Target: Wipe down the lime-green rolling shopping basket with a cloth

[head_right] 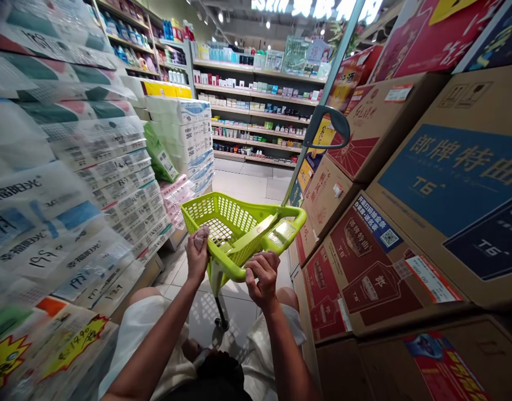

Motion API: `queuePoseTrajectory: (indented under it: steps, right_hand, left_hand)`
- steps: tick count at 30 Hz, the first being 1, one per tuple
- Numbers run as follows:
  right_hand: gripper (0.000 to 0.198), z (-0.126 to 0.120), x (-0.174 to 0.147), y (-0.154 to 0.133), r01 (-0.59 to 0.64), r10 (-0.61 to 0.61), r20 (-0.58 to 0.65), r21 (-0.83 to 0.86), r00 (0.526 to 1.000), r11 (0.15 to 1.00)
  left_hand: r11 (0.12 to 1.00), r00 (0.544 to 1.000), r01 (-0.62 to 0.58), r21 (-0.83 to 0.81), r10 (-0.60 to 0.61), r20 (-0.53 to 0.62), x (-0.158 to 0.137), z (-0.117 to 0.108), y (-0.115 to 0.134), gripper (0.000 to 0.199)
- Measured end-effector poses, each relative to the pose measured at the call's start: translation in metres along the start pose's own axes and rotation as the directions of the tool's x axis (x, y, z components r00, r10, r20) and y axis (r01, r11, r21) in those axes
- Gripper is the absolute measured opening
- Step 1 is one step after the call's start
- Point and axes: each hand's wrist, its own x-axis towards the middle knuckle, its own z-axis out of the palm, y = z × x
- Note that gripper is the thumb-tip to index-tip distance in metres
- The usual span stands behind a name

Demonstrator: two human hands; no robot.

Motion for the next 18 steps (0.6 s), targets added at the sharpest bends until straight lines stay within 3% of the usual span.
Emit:
queuePoseTrajectory:
  steps: [2, 4, 5, 6, 9, 10, 11, 14, 15, 18]
  right_hand:
    - [0.021, 0.001, -0.001, 0.001, 0.009, -0.009, -0.016, 0.003, 1.0, 1.0]
    - [0.021, 0.001, -0.003, 0.002, 0.004, -0.004, -0.032, 0.004, 0.999, 1.0]
    - [0.021, 0.001, -0.003, 0.003, 0.001, -0.001, -0.036, 0.002, 0.999, 1.0]
    - [0.021, 0.0, -0.004, 0.003, -0.002, 0.002, -0.038, 0.0, 0.999, 1.0]
    - [0.02, -0.001, -0.005, 0.003, -0.014, 0.013, -0.034, -0.016, 0.999, 1.0]
    - [0.02, -0.001, -0.005, 0.003, -0.016, 0.015, -0.034, -0.022, 0.999, 1.0]
    - [0.021, -0.001, -0.005, 0.003, -0.017, 0.016, -0.035, -0.027, 0.999, 0.999]
    - [0.024, -0.003, -0.005, 0.004, -0.012, 0.011, -0.047, -0.028, 0.999, 1.0]
    - [0.025, -0.003, -0.005, 0.005, -0.007, 0.006, -0.053, -0.026, 0.999, 1.0]
    - [0.027, -0.007, -0.004, 0.006, 0.009, -0.011, -0.067, -0.022, 0.998, 1.0]
  left_hand:
    - [0.992, 0.974, -0.125, -0.012, 0.125, 0.19, -0.002, -0.016, 0.012, 0.032]
    - [0.969, 0.877, -0.237, -0.066, 0.242, 0.416, -0.006, -0.032, 0.022, 0.036]
    - [0.963, 0.835, -0.26, -0.071, 0.261, 0.485, -0.005, -0.037, 0.024, 0.036]
    - [0.964, 0.822, -0.261, -0.045, 0.246, 0.514, -0.001, -0.041, 0.025, 0.035]
    - [0.981, 0.916, -0.148, 0.127, 0.088, 0.392, 0.018, -0.042, 0.02, 0.033]
    - [0.981, 0.925, -0.129, 0.146, 0.066, 0.374, 0.022, -0.04, 0.018, 0.034]
    - [0.981, 0.915, -0.143, 0.132, 0.08, 0.396, 0.025, -0.039, 0.016, 0.034]
    - [0.963, 0.807, -0.269, 0.013, 0.218, 0.549, 0.026, -0.036, 0.013, 0.032]
    - [0.96, 0.794, -0.28, 0.011, 0.225, 0.564, 0.027, -0.035, 0.011, 0.031]
    - [0.974, 0.888, -0.169, 0.153, 0.083, 0.452, 0.036, -0.031, 0.004, 0.027]
